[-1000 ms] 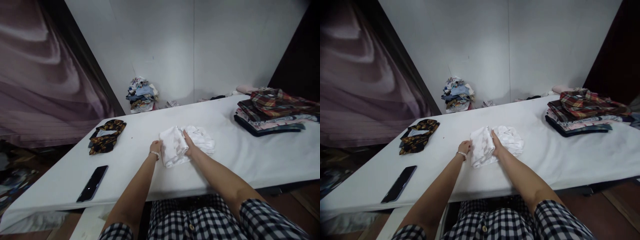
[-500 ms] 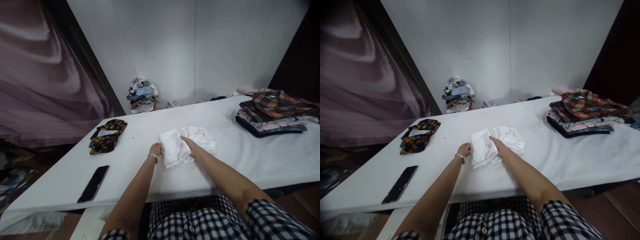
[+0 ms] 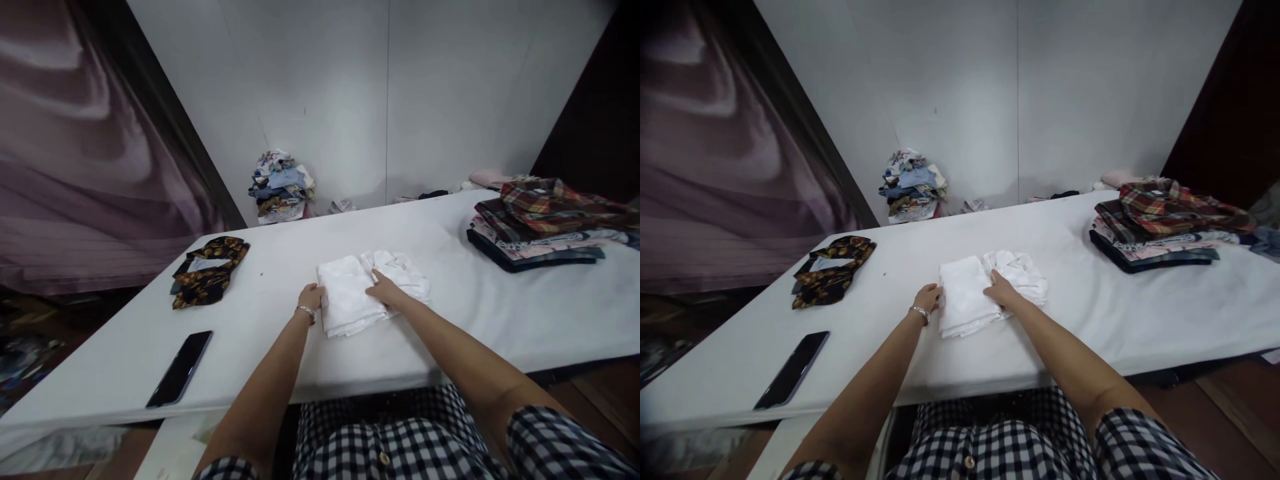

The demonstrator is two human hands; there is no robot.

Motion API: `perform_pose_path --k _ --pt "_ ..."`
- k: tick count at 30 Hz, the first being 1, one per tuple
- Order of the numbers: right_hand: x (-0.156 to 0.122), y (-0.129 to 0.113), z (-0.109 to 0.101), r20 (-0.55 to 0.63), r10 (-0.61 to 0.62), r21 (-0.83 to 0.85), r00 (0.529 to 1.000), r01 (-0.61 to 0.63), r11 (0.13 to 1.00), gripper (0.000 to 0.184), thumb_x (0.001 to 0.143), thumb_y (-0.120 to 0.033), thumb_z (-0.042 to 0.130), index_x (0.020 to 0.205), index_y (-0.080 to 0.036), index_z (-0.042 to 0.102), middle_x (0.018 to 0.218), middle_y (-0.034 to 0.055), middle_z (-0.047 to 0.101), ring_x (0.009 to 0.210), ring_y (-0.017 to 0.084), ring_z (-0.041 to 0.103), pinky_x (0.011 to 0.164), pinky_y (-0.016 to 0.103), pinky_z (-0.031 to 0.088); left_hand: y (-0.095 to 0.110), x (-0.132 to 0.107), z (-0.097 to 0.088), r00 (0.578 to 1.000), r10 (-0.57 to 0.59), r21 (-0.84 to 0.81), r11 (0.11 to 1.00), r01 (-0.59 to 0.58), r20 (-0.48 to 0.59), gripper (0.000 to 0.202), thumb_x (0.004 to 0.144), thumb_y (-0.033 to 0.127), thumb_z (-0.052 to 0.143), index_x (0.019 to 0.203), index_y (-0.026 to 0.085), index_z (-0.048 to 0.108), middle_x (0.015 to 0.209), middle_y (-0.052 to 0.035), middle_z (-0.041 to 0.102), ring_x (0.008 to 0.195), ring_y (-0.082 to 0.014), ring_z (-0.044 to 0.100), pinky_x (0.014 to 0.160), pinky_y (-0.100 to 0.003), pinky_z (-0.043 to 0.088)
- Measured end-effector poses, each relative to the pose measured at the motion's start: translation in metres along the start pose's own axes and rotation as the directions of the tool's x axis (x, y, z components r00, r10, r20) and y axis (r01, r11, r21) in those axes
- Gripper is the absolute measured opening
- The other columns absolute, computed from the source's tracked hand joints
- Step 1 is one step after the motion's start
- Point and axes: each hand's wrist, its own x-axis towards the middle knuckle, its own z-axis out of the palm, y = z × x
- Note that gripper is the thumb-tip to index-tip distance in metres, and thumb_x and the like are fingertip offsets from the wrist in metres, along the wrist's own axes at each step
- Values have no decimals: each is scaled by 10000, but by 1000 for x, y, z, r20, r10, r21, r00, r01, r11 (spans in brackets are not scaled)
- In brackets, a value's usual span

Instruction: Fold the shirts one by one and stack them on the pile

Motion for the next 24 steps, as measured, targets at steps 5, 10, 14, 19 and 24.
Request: perform_pose_path --k 5,10,14,19,24 --pt "-13 5 -13 99 18 -69 995 -11 998 964 734 -278 661 1522 -240 109 1200 154 595 701 177 615 612 297 505 3 -6 -2 1000 -19 36 999 18 18 526 761 286 619 1253 137 509 1169 -137 635 912 -190 635 603 -235 500" --pt "-29 4 -10 222 66 96 973 -90 991 1000 681 -196 669 1519 -270 128 1305 173 513 675 165 621 499 275 526 7 -6 2 1000 -28 129 991 29 -6 604 708 311 683 1261 133 516 1093 -142 669 821 -223 655 571 -274 493" --pt "-26 7 -3 179 27 120 984 -49 992 952 682 -131 613 1512 -267 166 1291 158 520 667 159 625 475 270 531 7 -4 8 999 9 187 982 0 -47 550 681 201 690 1210 135 557 1097 -128 677 882 -223 656 648 -263 497" --pt "-37 20 -12 189 31 57 981 -42 998 920 758 -183 599 1521 -235 87 874 58 661 466 120 580 419 236 467 7 -4 5 998 32 235 972 -19 -51 540 663 157 696 1187 132 570 1088 -125 680 943 -226 642 689 -251 503" --pt "-75 42 -27 134 25 200 991 -51 978 580 810 -282 598 1345 -176 401 663 -21 610 422 99 545 387 200 419 19 12 -6 998 -17 220 975 29 -58 728 735 379 668 1362 124 401 1169 -160 630 883 -236 651 560 -260 508"
